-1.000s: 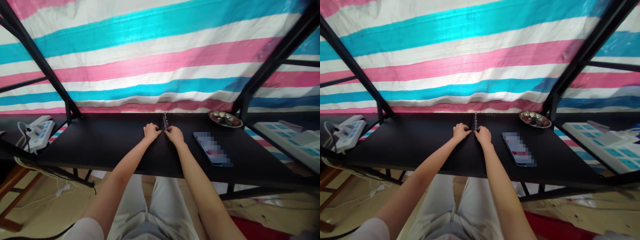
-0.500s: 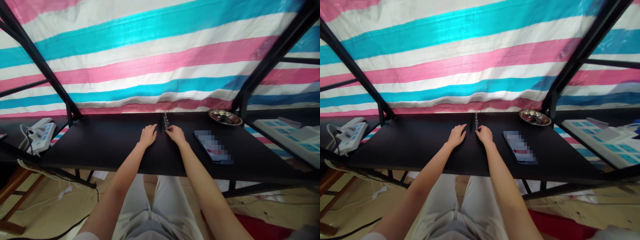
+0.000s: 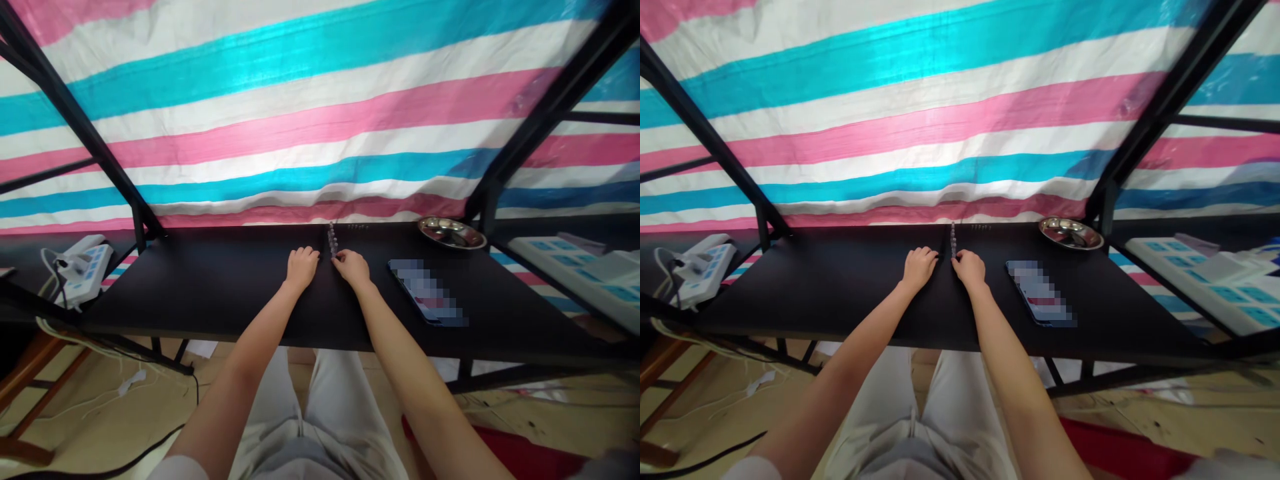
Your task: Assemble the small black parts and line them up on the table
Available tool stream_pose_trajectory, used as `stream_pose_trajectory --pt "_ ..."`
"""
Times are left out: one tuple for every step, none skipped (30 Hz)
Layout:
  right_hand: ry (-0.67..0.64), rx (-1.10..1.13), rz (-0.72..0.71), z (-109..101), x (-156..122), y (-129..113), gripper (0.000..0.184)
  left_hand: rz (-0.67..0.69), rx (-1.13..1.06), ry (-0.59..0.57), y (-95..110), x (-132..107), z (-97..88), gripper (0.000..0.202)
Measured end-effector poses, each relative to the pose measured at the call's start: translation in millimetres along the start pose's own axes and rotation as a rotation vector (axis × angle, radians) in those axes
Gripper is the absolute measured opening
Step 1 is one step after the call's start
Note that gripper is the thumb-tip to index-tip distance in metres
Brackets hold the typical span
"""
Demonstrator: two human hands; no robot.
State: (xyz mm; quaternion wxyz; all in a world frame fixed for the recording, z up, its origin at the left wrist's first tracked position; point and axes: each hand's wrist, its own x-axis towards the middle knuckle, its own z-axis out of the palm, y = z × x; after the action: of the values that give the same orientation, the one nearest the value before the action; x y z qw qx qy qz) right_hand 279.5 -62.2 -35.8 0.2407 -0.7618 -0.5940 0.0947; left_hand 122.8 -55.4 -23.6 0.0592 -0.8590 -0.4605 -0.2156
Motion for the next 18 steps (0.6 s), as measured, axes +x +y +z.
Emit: stream_pose_trajectory --pt "0.009 -0.006 0.001 0.5 -0.2 -0.5 0.027 -0.013 -0.034 0.013 -0.8 -0.9 -1.1 0.027" --pt "0.017 -0.011 0.001 0.9 -0.4 -0.9 0.027 -0.029 -0.070 0.032 -1.5 -2.2 -2.0 0.026" --pt "0.024 -0.015 0.002 1.3 -0.6 -1.3 0.026 -0.046 -0.107 0.057 -2.3 -3.8 -2.9 0.025" --pt "0.030 -0.017 0.002 1.7 -0.7 -1.8 0.026 -0.065 -0.144 0.089 -3.2 -5.7 -3.6 0.025" --pt "0.033 -0.017 0.004 1.9 -0.7 -2.1 0.026 -0.089 -0.179 0.125 -4.4 -7.6 -4.3 0.024" --pt "0.034 -0.015 0.006 2.1 -0.6 -2.5 0.026 -0.113 -0.214 0.164 -5.7 -9.6 -4.9 0.024" --pt "0.033 -0.012 0.009 2.3 -0.4 -2.8 0.026 -0.137 -0.250 0.203 -7.3 -11.4 -5.5 0.023" --pt "0.032 -0.009 0.012 2.4 0.0 -3.0 0.026 -0.160 -0.288 0.242 -9.0 -13.0 -5.9 0.022" --pt "0.031 -0.007 0.014 2.6 0.4 -3.3 0.025 -0.179 -0.327 0.280 -10.7 -14.2 -6.2 0.021" --pt "0.029 -0.006 0.013 2.7 0.9 -3.6 0.025 -0.195 -0.366 0.314 -12.3 -15.0 -6.3 0.020" --pt "0.028 -0.006 0.011 2.9 1.2 -4.0 0.025 -0.205 -0.401 0.344 -13.7 -15.4 -6.0 0.019" --pt "0.028 -0.008 0.009 3.0 1.4 -4.5 0.024 -0.211 -0.433 0.367 -14.8 -15.5 -5.6 0.018" --pt "0.027 -0.011 0.005 3.1 1.3 -5.1 0.023 -0.214 -0.460 0.385 -15.6 -15.5 -5.1 0.018" --pt "0.025 -0.015 -0.005 3.1 0.9 -6.0 0.022 -0.212 -0.482 0.396 -16.1 -15.3 -4.5 0.017" --pt "0.023 -0.019 -0.024 3.1 0.0 -7.2 0.020 -0.207 -0.499 0.403 -16.3 -15.1 -4.0 0.017" --pt "0.022 -0.023 -0.053 2.9 -1.2 -8.7 0.019 -0.201 -0.512 0.408 -16.2 -15.0 -3.7 0.017" --pt "0.023 -0.027 -0.089 2.5 -2.8 -10.6 0.017 -0.194 -0.521 0.411 -16.0 -14.9 -3.7 0.017" --pt "0.025 -0.030 -0.129 2.0 -4.7 -12.6 0.017 -0.188 -0.527 0.412 -15.7 -14.9 -3.9 0.017"
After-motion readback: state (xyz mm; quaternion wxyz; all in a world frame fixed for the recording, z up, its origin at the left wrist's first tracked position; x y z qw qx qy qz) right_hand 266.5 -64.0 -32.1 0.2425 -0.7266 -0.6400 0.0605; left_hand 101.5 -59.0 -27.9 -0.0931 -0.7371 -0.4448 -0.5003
